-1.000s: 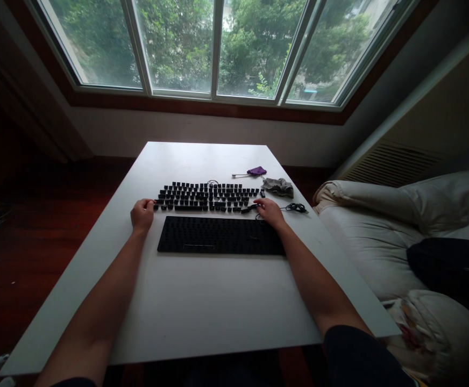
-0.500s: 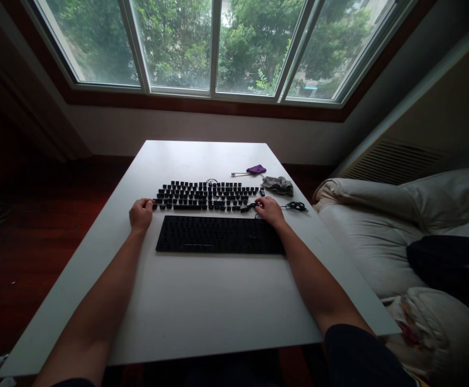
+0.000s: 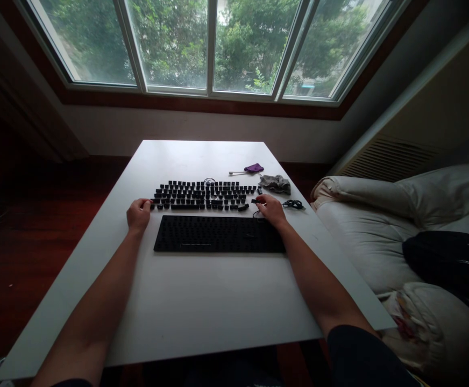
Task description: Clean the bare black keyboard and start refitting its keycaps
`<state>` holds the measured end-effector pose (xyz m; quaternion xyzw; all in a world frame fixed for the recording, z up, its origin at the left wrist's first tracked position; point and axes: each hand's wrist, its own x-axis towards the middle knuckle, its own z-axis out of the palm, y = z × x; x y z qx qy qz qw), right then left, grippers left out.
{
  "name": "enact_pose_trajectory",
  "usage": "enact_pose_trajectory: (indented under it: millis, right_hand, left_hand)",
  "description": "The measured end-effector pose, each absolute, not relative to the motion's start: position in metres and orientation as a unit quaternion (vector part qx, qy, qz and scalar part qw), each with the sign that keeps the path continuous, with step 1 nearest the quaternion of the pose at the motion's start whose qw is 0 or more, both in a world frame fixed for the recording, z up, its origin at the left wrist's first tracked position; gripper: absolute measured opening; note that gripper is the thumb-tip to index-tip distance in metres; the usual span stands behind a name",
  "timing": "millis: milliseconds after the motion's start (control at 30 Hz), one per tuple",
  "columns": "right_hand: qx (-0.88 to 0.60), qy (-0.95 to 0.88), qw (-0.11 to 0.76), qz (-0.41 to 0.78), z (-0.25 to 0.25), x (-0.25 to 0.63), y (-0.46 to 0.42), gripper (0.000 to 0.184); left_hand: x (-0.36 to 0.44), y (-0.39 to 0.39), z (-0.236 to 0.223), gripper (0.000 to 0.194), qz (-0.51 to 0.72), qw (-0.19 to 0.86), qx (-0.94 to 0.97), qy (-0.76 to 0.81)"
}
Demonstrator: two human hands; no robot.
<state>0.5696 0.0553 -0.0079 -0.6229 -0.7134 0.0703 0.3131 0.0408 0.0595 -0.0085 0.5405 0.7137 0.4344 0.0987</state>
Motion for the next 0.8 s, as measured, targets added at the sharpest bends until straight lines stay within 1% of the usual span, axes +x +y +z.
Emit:
enact_pose_trajectory:
  millis: [167, 333, 400, 533, 633, 800]
  right_hand:
    - [-0.589, -0.728, 0.341, 0.075, -0.008, 0.569, 0.053, 0.022]
    - [-0.593, -0.694, 0.386, 0.132, -0.008, 0.571, 0.054, 0.025]
    - [-0.599, -0.657, 0.418, 0.186, -0.005, 0.572, 0.055, 0.029]
    - [-0.574, -0.575, 0.475, 0.339, 0.008, 0.575, 0.05, 0.038]
    - [-0.55, -0.565, 0.469, 0.396, 0.019, 0.581, 0.042, 0.035]
    - [-0.559, -0.539, 0.451, 0.441, 0.025, 0.603, 0.011, 0.025]
  left_hand:
    - [0.04, 0.06, -0.01, 0.027, 0.433, 0.099, 0.541, 0.714]
    - [0.04, 0.06, -0.01, 0.027, 0.433, 0.099, 0.54, 0.715]
    - [0.04, 0.06, -0.01, 0.026, 0.432, 0.099, 0.541, 0.715]
    - [0.039, 0.059, -0.009, 0.027, 0.432, 0.105, 0.542, 0.713]
    - [0.039, 0.059, -0.009, 0.027, 0.431, 0.11, 0.542, 0.713]
    - [0.041, 0.058, -0.01, 0.028, 0.432, 0.109, 0.544, 0.711]
